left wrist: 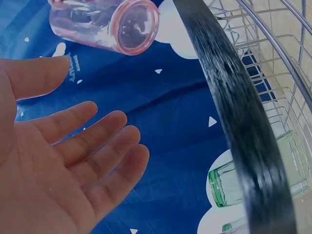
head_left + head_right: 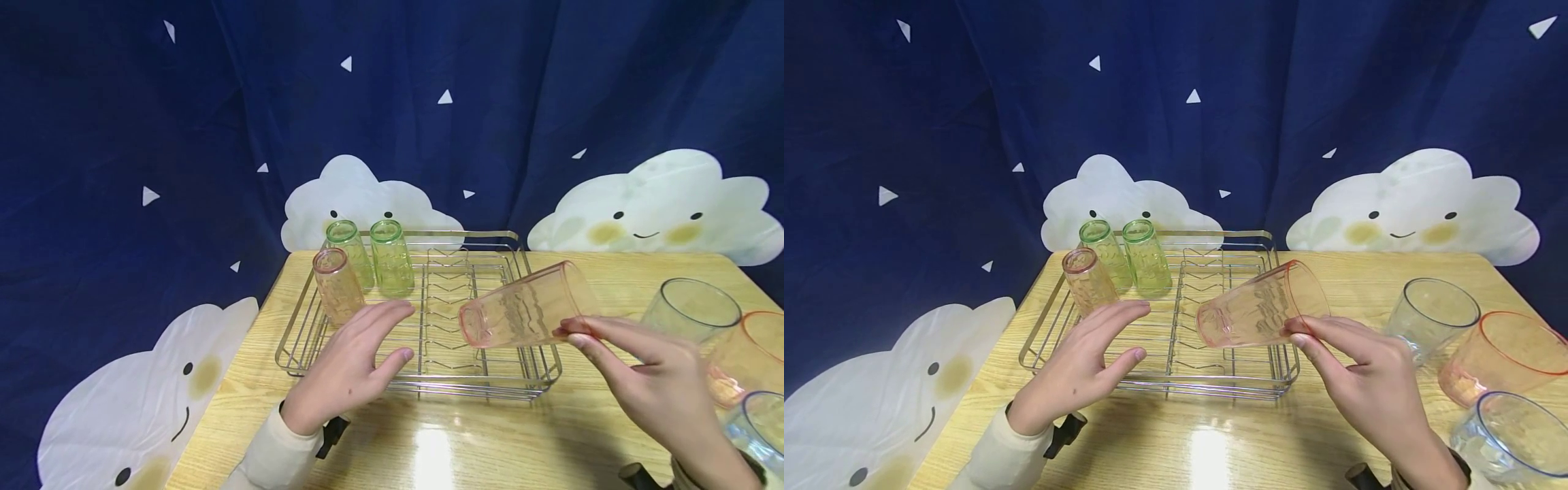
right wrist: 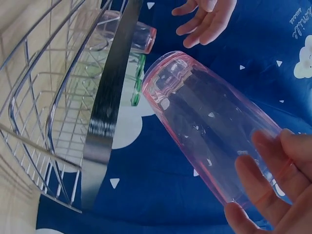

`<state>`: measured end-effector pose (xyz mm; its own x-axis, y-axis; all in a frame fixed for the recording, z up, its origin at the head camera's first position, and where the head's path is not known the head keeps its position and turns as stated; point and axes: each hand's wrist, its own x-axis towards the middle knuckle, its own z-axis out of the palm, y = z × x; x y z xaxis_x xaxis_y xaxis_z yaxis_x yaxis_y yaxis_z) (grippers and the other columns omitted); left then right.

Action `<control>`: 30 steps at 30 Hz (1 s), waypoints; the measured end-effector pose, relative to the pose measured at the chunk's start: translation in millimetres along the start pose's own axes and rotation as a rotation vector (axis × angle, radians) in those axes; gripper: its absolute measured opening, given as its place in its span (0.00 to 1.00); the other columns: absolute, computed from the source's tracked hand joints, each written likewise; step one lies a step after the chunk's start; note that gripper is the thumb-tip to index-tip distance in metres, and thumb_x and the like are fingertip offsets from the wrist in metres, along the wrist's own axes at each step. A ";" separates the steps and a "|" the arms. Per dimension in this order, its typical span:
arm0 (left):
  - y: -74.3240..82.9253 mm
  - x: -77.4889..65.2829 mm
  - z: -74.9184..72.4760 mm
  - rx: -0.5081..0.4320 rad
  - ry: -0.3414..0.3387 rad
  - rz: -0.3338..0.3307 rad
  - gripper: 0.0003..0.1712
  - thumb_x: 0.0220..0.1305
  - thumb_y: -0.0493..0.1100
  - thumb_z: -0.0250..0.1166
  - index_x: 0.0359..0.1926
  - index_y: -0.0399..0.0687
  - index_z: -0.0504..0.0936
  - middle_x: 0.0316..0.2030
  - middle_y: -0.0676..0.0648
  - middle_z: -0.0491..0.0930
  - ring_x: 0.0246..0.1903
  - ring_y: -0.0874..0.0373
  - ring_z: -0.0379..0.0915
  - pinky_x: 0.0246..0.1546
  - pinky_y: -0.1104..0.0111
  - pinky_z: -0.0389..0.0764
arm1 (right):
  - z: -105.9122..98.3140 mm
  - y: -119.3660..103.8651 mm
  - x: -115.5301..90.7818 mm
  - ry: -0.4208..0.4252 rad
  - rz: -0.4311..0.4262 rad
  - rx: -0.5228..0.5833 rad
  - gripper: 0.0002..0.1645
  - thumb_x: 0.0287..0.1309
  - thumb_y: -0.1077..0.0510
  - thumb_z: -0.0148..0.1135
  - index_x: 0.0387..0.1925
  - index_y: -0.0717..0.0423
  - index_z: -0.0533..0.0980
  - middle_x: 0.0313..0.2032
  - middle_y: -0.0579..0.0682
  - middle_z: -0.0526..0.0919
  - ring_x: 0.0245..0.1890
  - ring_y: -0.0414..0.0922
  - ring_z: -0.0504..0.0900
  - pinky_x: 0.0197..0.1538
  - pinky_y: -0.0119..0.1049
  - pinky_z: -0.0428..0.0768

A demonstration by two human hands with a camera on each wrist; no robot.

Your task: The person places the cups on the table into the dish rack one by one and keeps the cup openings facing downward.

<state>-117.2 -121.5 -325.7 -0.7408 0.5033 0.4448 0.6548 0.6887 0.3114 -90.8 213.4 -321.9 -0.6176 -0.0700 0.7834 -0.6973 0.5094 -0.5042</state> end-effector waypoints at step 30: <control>2.8 1.8 2.6 -0.013 -0.006 0.008 0.33 0.64 0.52 0.65 0.67 0.50 0.71 0.65 0.49 0.75 0.66 0.54 0.71 0.66 0.56 0.74 | 22.4 -13.7 -1.6 -0.102 0.092 0.127 0.20 0.45 0.81 0.67 0.42 0.67 0.85 0.42 0.36 0.89 0.44 0.30 0.87 0.48 0.18 0.81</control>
<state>-117.1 -117.3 -326.2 -0.7367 0.5116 0.4422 0.6623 0.6781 0.3188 -88.4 187.3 -324.3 -0.7103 -0.1176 0.6941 -0.6723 0.4057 -0.6192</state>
